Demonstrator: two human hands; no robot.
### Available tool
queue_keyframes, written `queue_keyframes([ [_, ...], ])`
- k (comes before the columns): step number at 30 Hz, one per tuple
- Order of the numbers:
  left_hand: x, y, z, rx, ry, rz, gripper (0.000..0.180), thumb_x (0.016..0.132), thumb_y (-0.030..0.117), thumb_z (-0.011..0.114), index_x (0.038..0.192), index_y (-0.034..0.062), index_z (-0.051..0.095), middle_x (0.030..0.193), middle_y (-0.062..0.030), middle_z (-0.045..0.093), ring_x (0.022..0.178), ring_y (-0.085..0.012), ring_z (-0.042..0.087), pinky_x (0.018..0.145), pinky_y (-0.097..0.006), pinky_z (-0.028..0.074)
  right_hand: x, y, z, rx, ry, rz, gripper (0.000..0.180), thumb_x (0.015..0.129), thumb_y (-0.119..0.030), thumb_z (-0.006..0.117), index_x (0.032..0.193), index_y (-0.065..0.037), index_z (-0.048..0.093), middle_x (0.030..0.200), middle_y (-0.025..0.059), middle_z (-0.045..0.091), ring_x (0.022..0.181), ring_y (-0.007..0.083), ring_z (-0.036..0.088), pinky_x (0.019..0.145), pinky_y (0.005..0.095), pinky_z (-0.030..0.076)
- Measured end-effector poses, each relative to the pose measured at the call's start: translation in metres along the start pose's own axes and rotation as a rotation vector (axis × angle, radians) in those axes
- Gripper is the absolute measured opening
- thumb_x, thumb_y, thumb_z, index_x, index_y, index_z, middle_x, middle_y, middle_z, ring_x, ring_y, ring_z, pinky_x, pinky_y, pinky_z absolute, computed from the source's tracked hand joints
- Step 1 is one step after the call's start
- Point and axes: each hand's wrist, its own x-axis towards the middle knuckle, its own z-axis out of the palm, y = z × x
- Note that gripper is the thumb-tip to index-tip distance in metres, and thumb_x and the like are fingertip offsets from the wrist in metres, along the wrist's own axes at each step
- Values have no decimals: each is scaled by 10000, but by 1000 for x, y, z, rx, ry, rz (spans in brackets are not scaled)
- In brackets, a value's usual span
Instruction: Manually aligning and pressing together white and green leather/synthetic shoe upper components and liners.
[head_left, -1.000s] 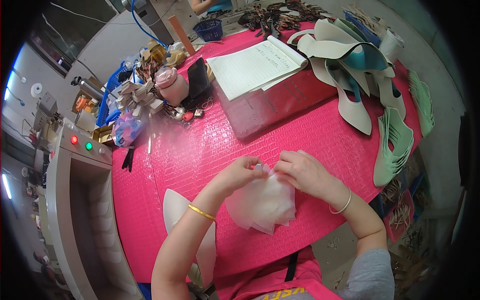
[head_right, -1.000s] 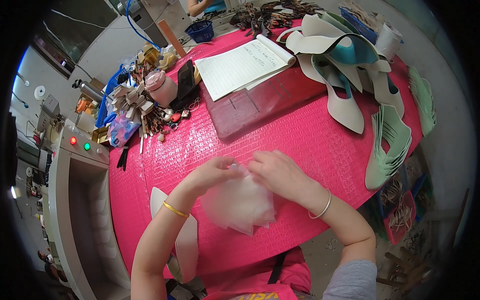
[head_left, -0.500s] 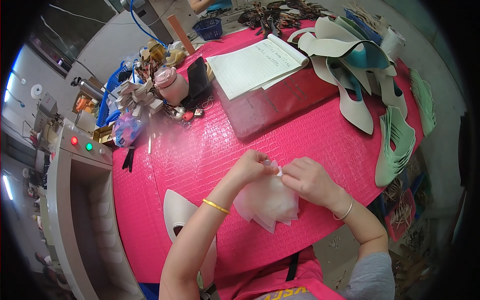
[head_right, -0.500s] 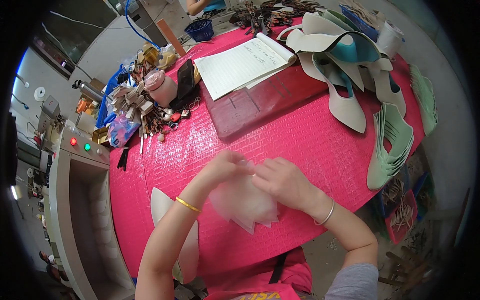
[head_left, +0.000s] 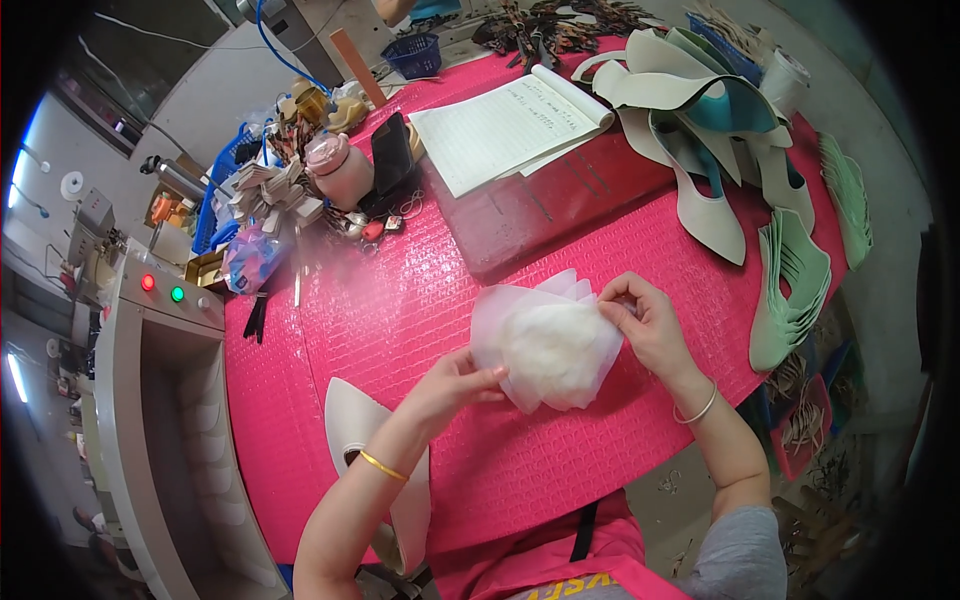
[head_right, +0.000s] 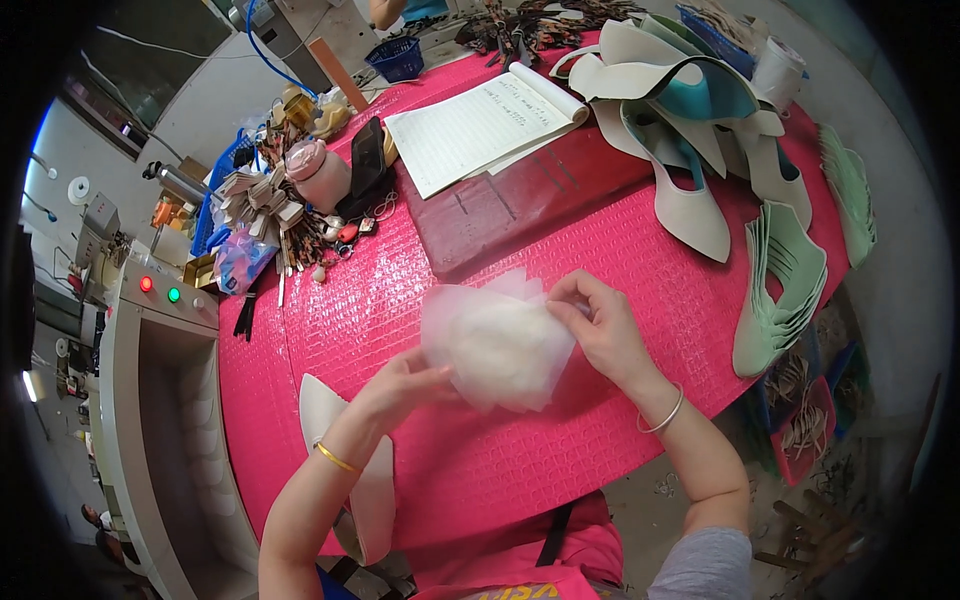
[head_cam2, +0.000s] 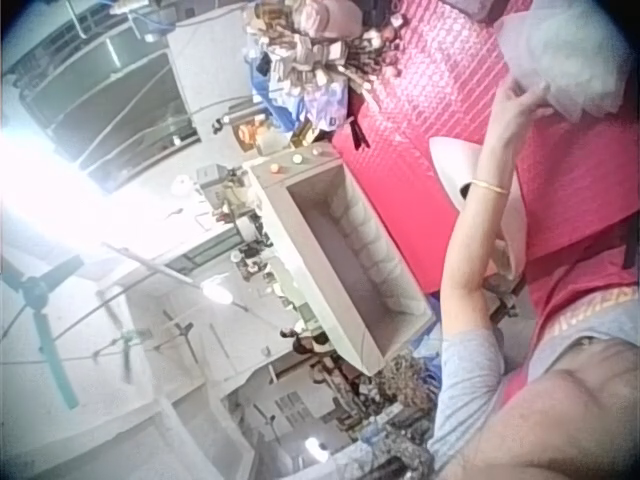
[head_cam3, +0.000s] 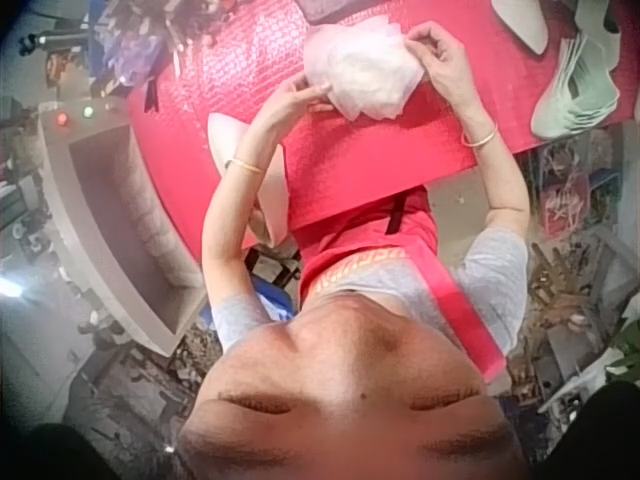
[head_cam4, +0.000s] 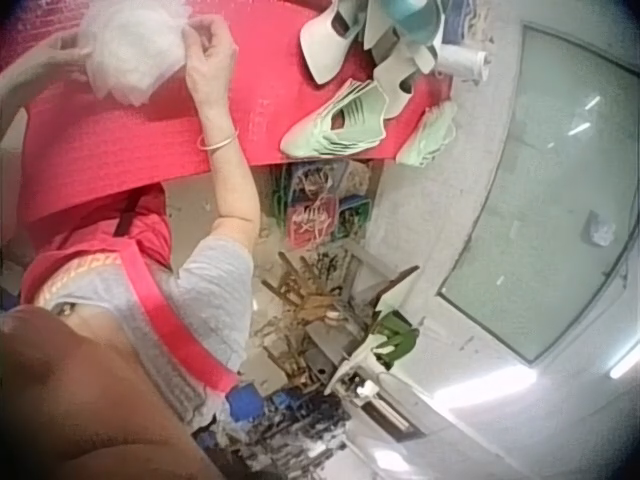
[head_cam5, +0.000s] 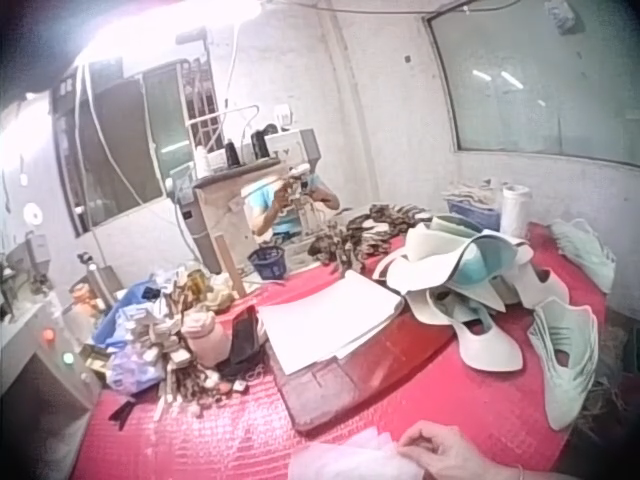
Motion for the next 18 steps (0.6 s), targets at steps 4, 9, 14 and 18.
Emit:
queue_keyframes([
  [4,-12,-11,9,-115,-45,123,407,774,172,622,1113,-12,489,1040,-84,555,967,-183,526,836,-332,427,-2,7,1,143,53,-5,63,818,-49,539,858,-20,500,762,-10,517,680,33,472,593,165,394],
  [9,-20,-2,33,-282,-118,226,367,777,125,611,1090,-31,500,1044,-112,552,970,-191,532,846,-351,432,-4,6,1,180,110,37,60,816,-48,536,855,-18,500,769,-7,509,705,41,468,610,174,393],
  [14,-17,-4,42,-121,-83,80,303,792,127,601,1042,-32,535,985,-114,585,895,-187,578,793,-331,482,-6,3,4,173,159,17,51,810,-40,540,839,-11,510,782,-2,512,745,57,475,660,189,396],
  [18,-15,-3,46,-127,-34,98,301,798,140,599,1035,-34,537,964,-113,596,848,-185,594,772,-321,492,-6,6,-3,60,146,-3,44,810,-45,541,832,-12,523,825,9,525,784,65,483,679,197,396],
])
